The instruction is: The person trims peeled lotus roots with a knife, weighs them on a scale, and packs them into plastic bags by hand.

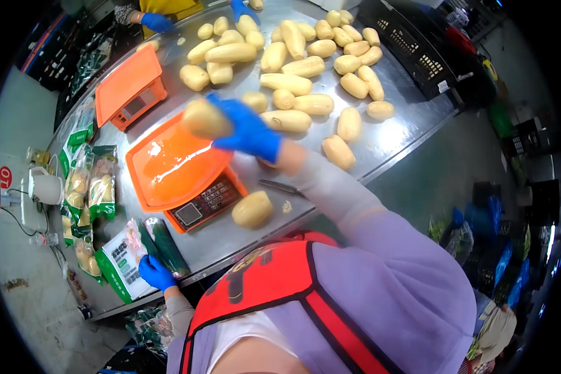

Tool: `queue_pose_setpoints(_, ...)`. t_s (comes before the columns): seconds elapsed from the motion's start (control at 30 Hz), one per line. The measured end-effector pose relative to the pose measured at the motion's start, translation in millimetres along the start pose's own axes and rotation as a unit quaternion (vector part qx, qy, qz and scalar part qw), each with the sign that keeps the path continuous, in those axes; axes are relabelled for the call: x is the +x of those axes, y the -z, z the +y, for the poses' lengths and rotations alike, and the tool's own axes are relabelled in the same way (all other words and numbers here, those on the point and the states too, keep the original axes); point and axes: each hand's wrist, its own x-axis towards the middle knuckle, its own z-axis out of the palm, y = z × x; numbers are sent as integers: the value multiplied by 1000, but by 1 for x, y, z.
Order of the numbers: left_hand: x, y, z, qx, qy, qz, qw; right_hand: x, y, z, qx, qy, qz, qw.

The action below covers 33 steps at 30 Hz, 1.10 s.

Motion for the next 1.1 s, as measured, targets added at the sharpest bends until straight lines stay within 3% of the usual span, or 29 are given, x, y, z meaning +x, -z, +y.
queue_pose_setpoints(0.13, 0, 0, -2, 0, -7, 7, 1000, 18, -77, -18, -218, -28, -73, 973)
queue_pose_setpoints(0.23, 0, 2, 3, 0, -9, 12, 1000, 22, -129, -1, -400, 33, -4, 916)
queue_pose_setpoints(0.33, 1, 3, 7, 6, -1, 5, 1000, 21, -142, -12, -408, -16, -20, 913)
queue_pose_setpoints(0.37, 2, 4, 6, 12, 4, -4, 1000, 18, -138, -20, -409, -20, -17, 912)
queue_pose_setpoints(0.43, 3, 3, 0, 12, 3, -15, 1000, 13, -119, -34, -240, -64, -9, 969)
queue_pose_setpoints(0.57, 5, 4, 3, 4, 0, -26, 1000, -28, -43, 2, -172, -42, 124, 976)
queue_pose_setpoints(0.6, 5, 3, 0, 1, 1, -25, 1000, -49, -26, 34, -161, -89, 156, 970)
queue_pose_setpoints(0.67, 3, -3, -8, 5, -20, -6, 1000, -97, 36, 53, -381, -131, 165, 900)
queue_pose_setpoints(0.73, 1, -4, -10, 9, -14, 0, 1000, -144, 80, 53, -533, -296, 117, 784)
queue_pose_setpoints(0.83, 2, -4, -14, 23, -13, -18, 1000, -214, 130, 92, -447, -300, 220, 813)
queue_pose_setpoints(0.9, 2, -5, -13, 24, -14, -33, 999, -223, 144, 93, -331, -360, 268, 830)
queue_pose_setpoints(0.93, 1, -5, -11, 3, -10, -21, 1000, -225, 144, 97, -330, -362, 269, 829)
queue_pose_setpoints(1.0, 1, -8, -13, -8, -8, 0, 1000, -226, 136, 111, -281, -268, 259, 884)
queue_pose_setpoints(1.1, 0, -6, -15, 14, 17, -25, 999, -223, 124, 131, -337, -271, 254, 865)
